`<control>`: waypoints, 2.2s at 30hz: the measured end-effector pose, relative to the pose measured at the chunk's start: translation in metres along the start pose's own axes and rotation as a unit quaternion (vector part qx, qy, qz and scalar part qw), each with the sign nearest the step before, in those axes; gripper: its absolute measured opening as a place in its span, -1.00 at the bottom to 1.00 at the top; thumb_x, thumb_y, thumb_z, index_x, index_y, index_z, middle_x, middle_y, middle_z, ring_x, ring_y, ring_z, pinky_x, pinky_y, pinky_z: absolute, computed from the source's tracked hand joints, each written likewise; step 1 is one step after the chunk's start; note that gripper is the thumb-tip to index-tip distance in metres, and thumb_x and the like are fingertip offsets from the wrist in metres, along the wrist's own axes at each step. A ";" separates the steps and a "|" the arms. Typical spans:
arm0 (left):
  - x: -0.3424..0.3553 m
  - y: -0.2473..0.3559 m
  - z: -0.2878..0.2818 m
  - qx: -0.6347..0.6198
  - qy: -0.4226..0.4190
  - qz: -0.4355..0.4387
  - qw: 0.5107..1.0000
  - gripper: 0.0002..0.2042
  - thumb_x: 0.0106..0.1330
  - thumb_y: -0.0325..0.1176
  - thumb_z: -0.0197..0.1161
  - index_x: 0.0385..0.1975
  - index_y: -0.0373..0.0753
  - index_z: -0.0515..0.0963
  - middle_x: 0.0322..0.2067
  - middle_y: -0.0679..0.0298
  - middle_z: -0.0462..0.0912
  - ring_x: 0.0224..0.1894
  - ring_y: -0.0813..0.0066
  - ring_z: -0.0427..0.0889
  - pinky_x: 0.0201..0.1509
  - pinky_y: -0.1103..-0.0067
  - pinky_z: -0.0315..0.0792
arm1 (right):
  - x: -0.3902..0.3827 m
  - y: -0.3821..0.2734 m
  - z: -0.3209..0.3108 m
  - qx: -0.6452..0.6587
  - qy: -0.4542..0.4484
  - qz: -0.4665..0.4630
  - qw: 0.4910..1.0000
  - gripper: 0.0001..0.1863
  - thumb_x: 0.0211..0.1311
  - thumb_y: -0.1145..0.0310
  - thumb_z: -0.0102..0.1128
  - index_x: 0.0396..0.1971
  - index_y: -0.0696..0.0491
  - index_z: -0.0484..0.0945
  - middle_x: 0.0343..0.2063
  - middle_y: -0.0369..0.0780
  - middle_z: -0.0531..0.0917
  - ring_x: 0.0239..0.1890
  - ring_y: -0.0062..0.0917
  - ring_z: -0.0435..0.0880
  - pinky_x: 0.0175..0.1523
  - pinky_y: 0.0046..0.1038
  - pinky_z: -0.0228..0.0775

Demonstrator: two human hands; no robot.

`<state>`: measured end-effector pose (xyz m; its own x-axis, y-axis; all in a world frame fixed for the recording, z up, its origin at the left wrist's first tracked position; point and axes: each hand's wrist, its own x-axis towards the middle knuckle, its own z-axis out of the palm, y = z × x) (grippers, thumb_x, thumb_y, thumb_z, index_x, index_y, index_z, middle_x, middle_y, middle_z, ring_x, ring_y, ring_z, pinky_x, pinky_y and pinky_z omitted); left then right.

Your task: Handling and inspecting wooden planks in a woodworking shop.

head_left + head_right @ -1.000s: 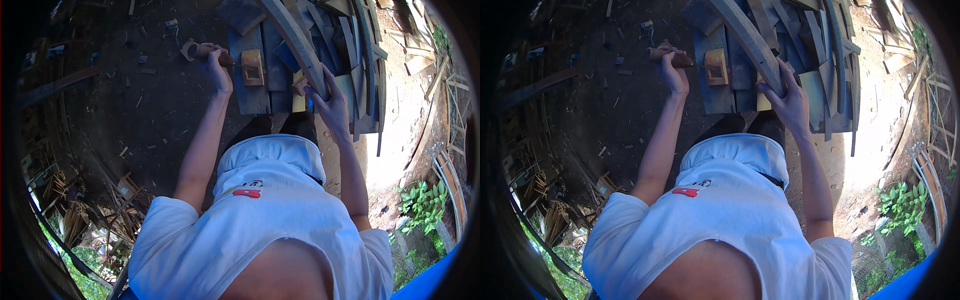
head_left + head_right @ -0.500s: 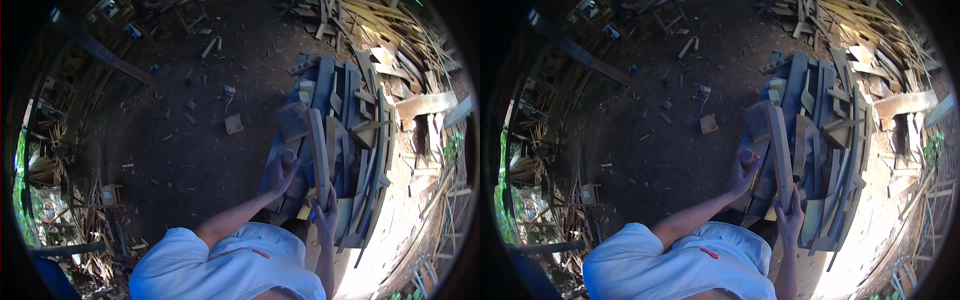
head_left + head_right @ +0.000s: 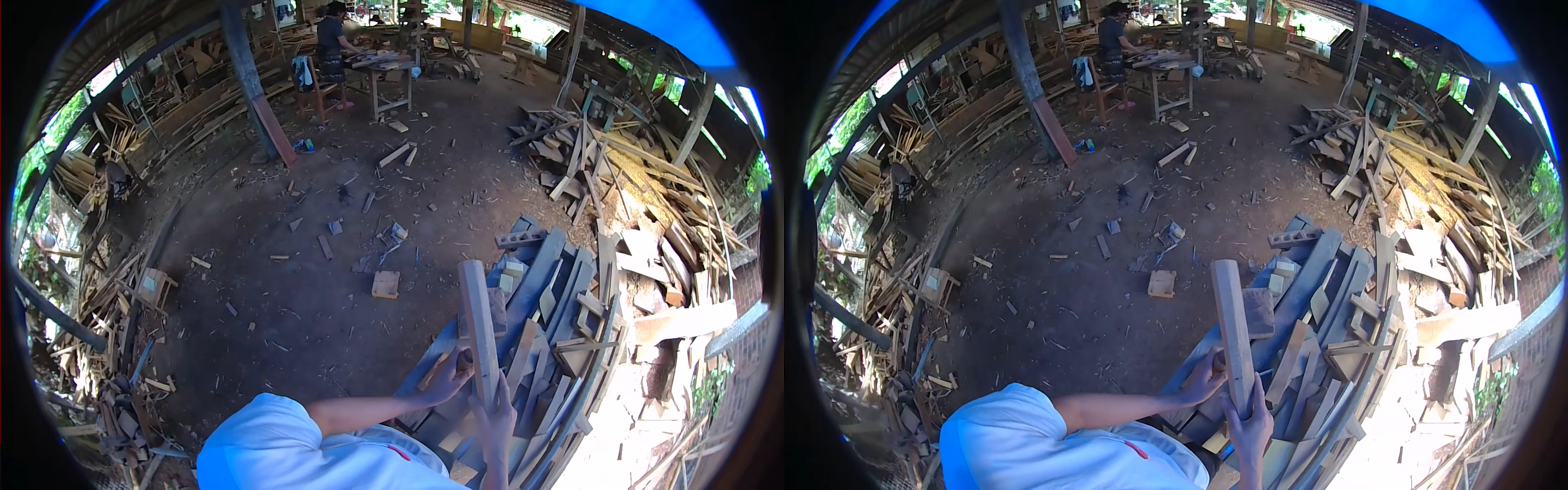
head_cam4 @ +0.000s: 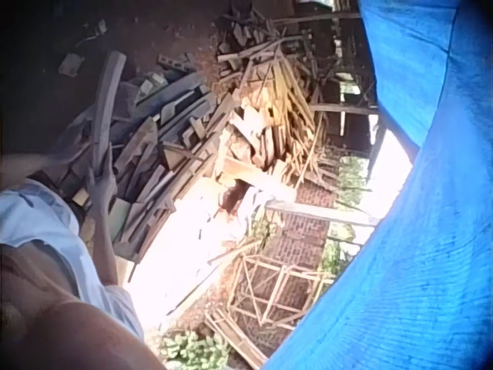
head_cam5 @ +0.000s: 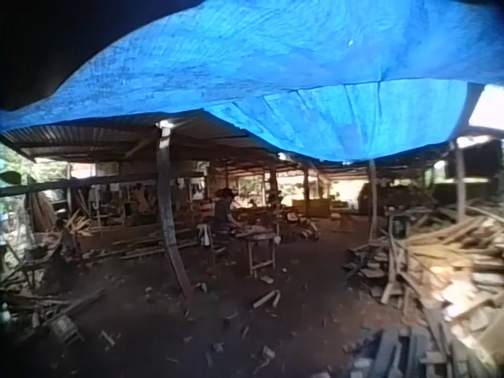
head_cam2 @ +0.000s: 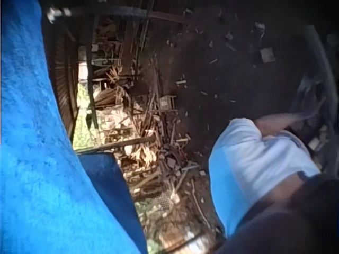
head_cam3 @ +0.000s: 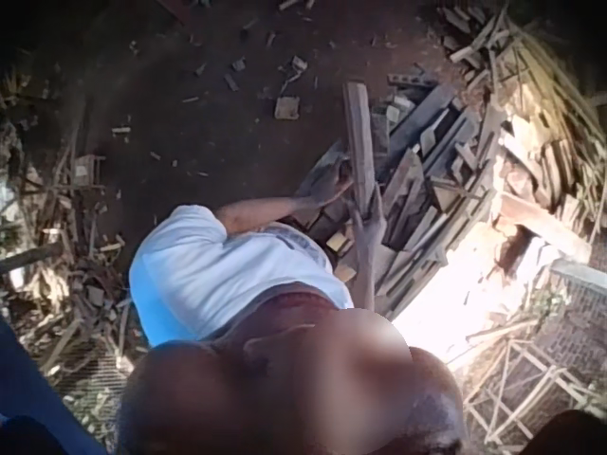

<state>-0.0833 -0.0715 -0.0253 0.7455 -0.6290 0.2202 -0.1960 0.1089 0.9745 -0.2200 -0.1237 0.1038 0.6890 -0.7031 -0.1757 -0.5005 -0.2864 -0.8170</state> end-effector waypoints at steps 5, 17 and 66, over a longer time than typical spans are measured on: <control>0.002 0.020 -0.018 0.052 -0.022 -0.091 0.994 -0.58 0.33 -0.27 0.19 0.08 -0.25 0.20 -0.21 0.08 0.57 -0.11 0.19 0.62 -0.08 0.41 0.44 | 0.002 0.021 0.016 0.207 0.070 -0.020 0.976 -0.28 0.05 0.34 0.32 0.26 0.12 0.29 -0.07 -0.12 0.62 -0.05 -0.50 0.58 0.06 -0.45 0.38; 0.000 -0.010 -0.036 0.110 -0.061 -0.016 0.992 -0.58 0.35 -0.22 0.14 0.06 -0.25 0.18 -0.16 0.02 0.52 -0.09 0.11 0.58 -0.01 0.34 0.40 | -0.015 0.139 0.047 0.178 0.114 0.068 0.975 -0.30 0.04 0.33 0.33 0.22 0.15 0.33 -0.06 -0.05 0.61 -0.05 -0.36 0.60 0.07 -0.41 0.37; 0.039 0.028 -0.065 0.046 -0.202 -0.071 0.976 -0.78 0.09 -0.26 0.45 -0.52 -0.20 0.54 -0.54 0.45 0.58 -0.44 0.69 0.48 -0.28 0.60 0.38 | -0.011 0.034 0.032 0.097 0.132 -0.082 0.983 -0.25 -0.06 0.44 0.35 0.24 0.07 0.33 -0.15 -0.02 0.67 -0.13 -0.36 0.68 -0.01 -0.39 0.46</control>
<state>-0.0181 -0.0430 0.0132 0.4603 -0.8873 0.0298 -0.1796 -0.0602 0.9819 -0.2277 -0.1046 0.0606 0.5791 -0.8096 0.0957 -0.2666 -0.2990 -0.9163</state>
